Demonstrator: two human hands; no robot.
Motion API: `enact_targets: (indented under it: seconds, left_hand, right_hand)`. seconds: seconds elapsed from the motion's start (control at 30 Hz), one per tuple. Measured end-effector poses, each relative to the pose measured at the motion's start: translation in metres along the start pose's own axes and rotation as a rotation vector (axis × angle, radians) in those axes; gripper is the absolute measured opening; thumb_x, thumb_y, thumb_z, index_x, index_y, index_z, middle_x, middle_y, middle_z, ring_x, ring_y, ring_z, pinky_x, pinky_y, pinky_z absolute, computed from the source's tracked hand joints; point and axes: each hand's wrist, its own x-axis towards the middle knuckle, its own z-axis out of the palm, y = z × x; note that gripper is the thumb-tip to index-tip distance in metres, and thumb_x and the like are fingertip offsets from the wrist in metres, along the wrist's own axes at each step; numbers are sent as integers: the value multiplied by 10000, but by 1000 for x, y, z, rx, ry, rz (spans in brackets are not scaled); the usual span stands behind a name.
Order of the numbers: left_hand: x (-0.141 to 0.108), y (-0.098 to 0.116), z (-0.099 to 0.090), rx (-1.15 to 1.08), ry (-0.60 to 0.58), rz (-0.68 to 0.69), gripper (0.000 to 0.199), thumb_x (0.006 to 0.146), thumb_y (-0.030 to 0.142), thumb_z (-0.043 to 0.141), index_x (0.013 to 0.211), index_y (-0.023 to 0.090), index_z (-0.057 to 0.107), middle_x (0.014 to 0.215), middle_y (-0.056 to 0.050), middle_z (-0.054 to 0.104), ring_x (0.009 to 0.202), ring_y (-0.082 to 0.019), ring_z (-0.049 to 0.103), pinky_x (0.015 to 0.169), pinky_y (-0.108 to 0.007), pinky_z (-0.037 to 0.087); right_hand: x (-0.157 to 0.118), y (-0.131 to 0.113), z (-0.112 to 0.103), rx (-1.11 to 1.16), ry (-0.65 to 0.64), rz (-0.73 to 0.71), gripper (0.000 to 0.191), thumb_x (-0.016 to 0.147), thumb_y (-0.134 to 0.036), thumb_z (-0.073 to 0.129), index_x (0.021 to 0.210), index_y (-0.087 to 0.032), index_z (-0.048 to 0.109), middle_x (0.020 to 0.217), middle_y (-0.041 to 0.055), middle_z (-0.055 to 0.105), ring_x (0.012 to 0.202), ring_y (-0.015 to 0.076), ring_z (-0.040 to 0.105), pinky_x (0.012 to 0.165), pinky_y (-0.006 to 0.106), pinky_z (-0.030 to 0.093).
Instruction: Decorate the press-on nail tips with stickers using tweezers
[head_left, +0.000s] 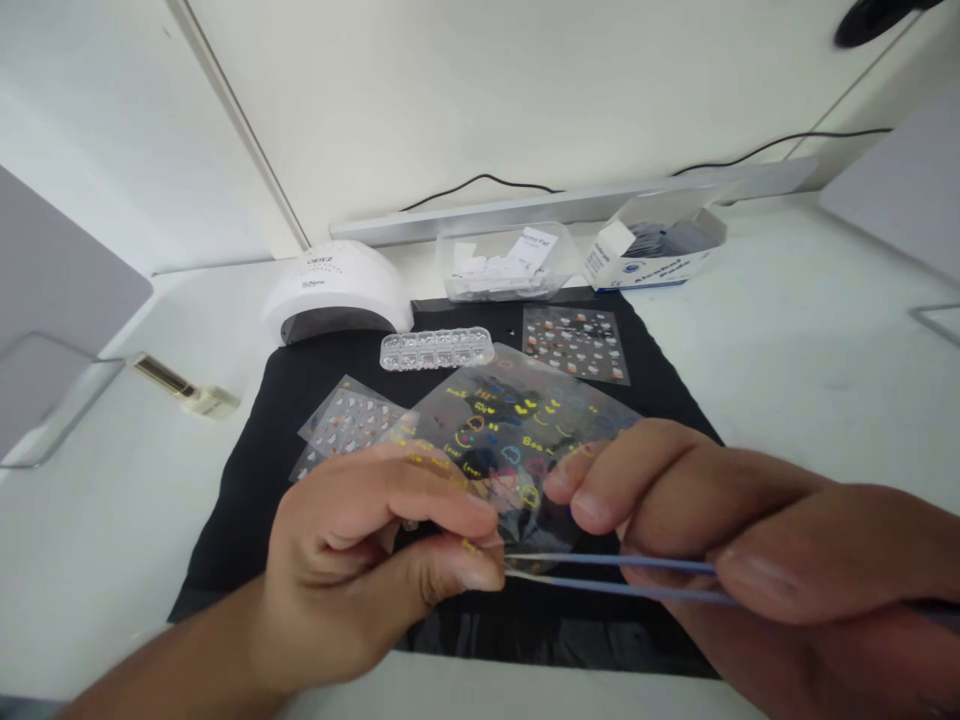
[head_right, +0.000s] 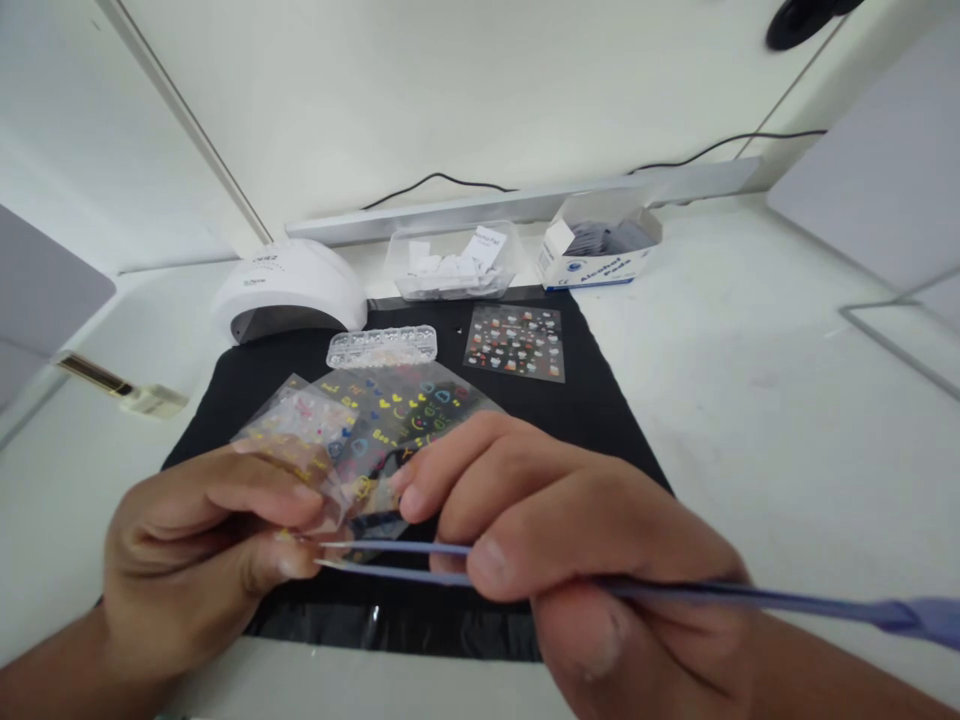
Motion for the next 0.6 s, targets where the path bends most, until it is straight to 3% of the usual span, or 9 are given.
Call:
enact_targets:
  seconds: [0.6]
  left_hand:
    - [0,0,-1,-33,-14,-20,234,875,135,788,1089,230,795,772,-21,804,701,-123,738,736,-208,625]
  right_hand:
    - [5,-4,9,33,88,53,165,948,-352,683,934,-289,835,627,18,711,658,219,695,686,444,645]
